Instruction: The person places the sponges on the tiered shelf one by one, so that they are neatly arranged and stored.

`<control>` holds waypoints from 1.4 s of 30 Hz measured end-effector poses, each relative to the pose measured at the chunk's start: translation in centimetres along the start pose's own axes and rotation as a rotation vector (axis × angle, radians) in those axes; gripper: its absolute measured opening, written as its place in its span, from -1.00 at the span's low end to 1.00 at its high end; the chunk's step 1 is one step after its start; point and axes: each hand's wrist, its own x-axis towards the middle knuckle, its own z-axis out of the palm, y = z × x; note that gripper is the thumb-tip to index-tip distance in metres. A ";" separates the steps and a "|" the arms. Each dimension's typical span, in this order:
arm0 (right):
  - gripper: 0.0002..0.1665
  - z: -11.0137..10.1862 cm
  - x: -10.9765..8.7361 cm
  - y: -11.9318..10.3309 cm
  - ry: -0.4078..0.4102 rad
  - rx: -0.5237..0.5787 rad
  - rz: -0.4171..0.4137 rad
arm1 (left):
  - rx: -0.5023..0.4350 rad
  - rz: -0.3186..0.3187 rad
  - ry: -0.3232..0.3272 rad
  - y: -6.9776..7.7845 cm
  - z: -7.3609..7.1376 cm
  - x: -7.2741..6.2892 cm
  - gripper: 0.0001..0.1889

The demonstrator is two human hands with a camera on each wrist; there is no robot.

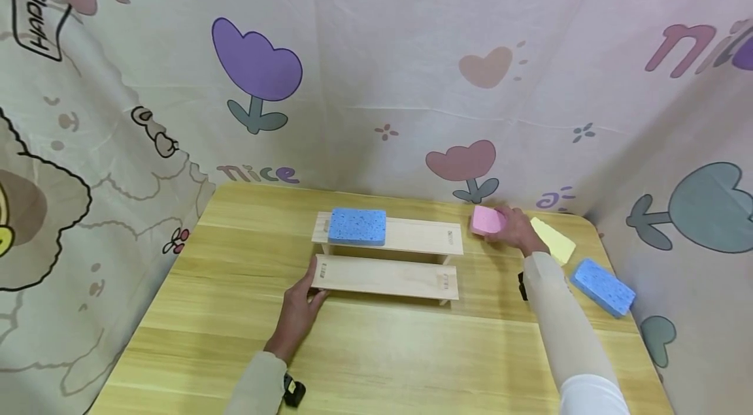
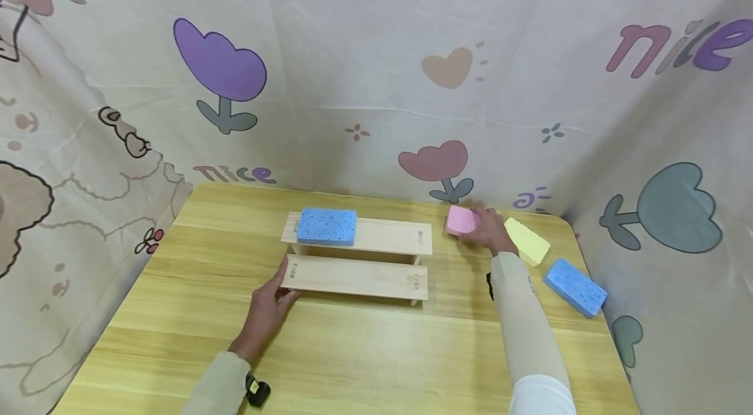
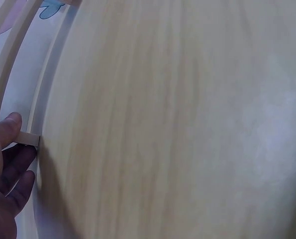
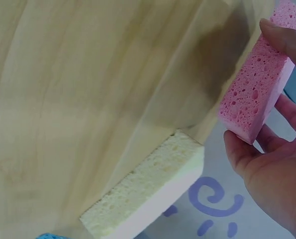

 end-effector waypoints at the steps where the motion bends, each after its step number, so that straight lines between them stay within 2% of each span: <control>1: 0.05 -0.1 0.0 -0.1 0.004 -0.006 -0.004 | -0.001 0.001 0.000 0.0 0.0 0.0 -0.18; 13: 0.02 -1.2 0.0 -1.3 0.060 -0.063 -0.050 | -0.024 0.001 0.001 -0.1 0.0 0.0 -0.17; 24: -0.04 -2.4 -0.9 -2.5 0.108 -0.080 -0.114 | -0.024 0.003 0.000 0.1 0.0 -0.1 -0.18; 33: 0.00 -3.3 -1.6 -4.4 0.135 -0.095 -0.169 | -0.046 0.020 0.010 0.0 0.2 -0.1 -0.18; 42: -0.10 -3.3 -2.3 -6.8 0.160 -0.093 -0.237 | -0.030 0.039 0.019 0.1 -0.1 -0.2 -0.18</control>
